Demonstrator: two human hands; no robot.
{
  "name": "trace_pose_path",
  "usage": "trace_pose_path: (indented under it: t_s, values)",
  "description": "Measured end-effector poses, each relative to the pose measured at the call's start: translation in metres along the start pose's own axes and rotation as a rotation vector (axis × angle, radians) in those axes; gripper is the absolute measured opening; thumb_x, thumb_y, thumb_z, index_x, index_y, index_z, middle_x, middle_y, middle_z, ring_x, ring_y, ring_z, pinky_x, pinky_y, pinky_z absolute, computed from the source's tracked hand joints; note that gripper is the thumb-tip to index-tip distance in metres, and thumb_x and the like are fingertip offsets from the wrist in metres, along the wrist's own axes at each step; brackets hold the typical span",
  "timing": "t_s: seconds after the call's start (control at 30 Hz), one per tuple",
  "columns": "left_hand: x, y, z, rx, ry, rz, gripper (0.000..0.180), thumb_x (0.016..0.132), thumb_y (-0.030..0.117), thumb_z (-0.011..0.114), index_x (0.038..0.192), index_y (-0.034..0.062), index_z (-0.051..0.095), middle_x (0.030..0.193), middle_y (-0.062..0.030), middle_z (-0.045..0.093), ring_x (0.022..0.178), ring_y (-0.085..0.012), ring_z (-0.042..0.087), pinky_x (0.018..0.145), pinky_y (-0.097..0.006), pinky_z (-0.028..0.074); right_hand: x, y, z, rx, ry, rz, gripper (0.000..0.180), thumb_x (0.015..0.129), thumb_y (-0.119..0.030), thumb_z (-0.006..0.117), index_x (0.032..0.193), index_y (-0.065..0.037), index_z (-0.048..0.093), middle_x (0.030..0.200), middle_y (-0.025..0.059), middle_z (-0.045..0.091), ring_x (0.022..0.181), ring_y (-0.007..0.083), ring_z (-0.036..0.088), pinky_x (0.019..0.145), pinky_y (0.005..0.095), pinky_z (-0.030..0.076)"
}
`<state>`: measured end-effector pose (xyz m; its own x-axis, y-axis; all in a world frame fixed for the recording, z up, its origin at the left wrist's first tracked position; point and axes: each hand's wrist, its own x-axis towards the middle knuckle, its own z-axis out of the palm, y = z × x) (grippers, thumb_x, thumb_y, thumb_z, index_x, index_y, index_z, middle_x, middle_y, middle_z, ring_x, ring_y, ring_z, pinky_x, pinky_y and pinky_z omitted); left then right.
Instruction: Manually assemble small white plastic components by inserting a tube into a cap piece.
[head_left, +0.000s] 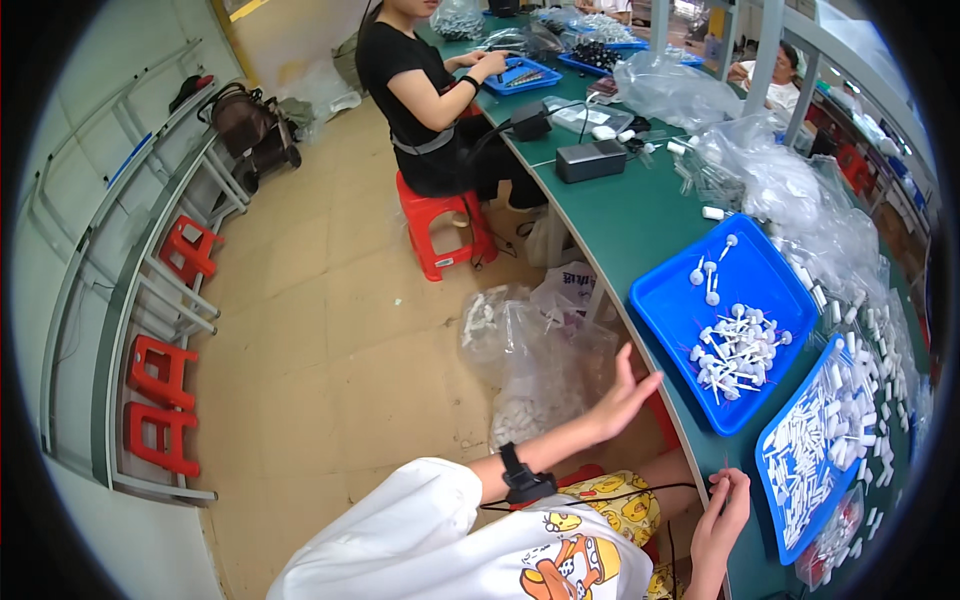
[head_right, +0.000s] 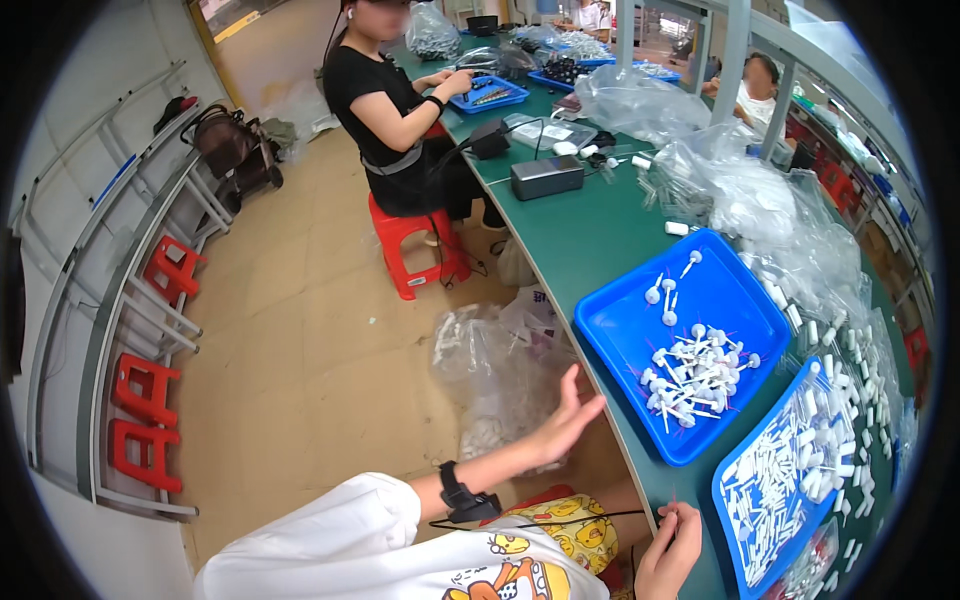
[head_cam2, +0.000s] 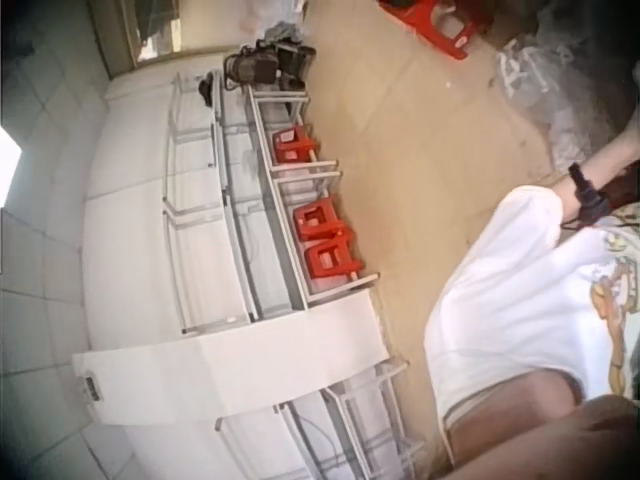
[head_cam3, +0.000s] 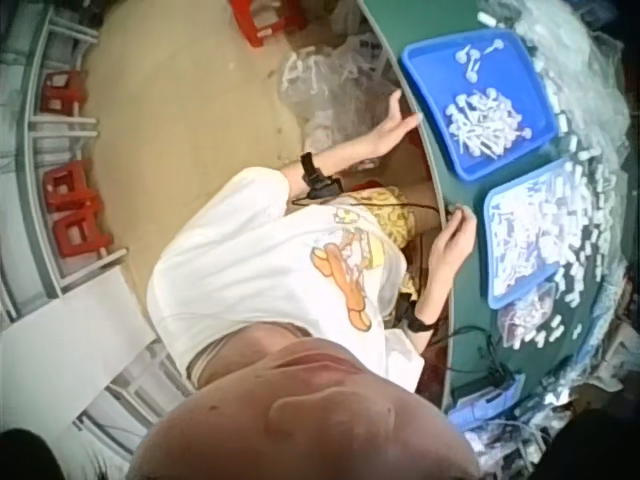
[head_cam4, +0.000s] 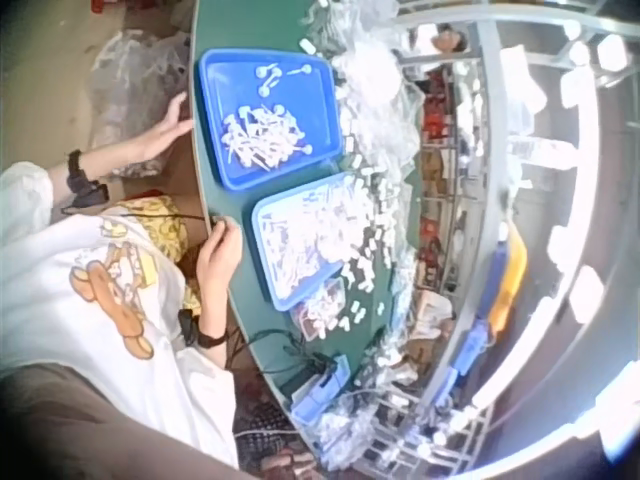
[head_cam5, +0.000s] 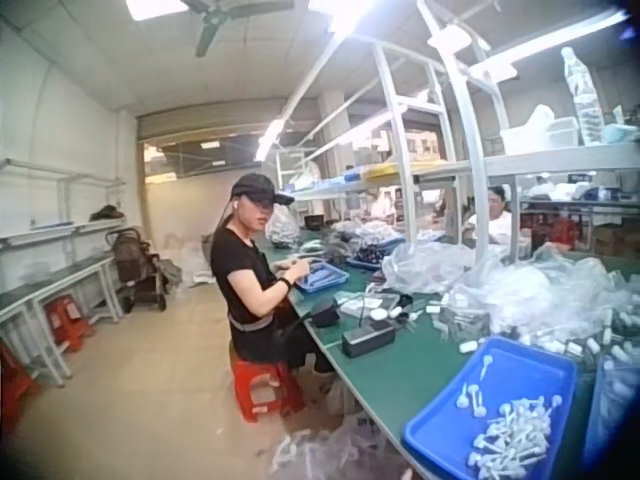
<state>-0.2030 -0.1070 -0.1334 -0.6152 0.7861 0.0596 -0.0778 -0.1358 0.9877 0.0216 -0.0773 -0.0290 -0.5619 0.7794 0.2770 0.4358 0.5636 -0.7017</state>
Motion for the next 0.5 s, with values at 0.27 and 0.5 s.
trace_pose_path:
  t_s: [0.27,0.5]
  values:
    - [0.026,0.025,0.090,-0.174,0.701,-0.015,0.061,0.087,0.043,0.060,0.118,-0.0009,0.032,0.113,-0.0216,0.054,0.104,-0.0314,0.055,0.090,-0.039,0.040,-0.003,0.018,0.009,0.020,0.171,0.011,0.011,0.094,-0.004,0.042,0.096,0.002,0.050,0.075,0.0092,0.052,0.063,0.0157,0.048,0.059,0.0284,0.040]
    - [0.026,0.027,0.087,0.074,0.783,-0.056,0.057,0.086,0.046,0.057,0.110,-0.0018,0.037,0.104,-0.0261,0.058,0.098,-0.0387,0.057,0.085,-0.043,0.042,0.001,0.022,0.014,0.029,0.222,-0.014,0.014,0.095,-0.005,0.042,0.102,0.004,0.050,0.077,0.0133,0.052,0.068,0.0216,0.051,0.062,0.0321,0.042]
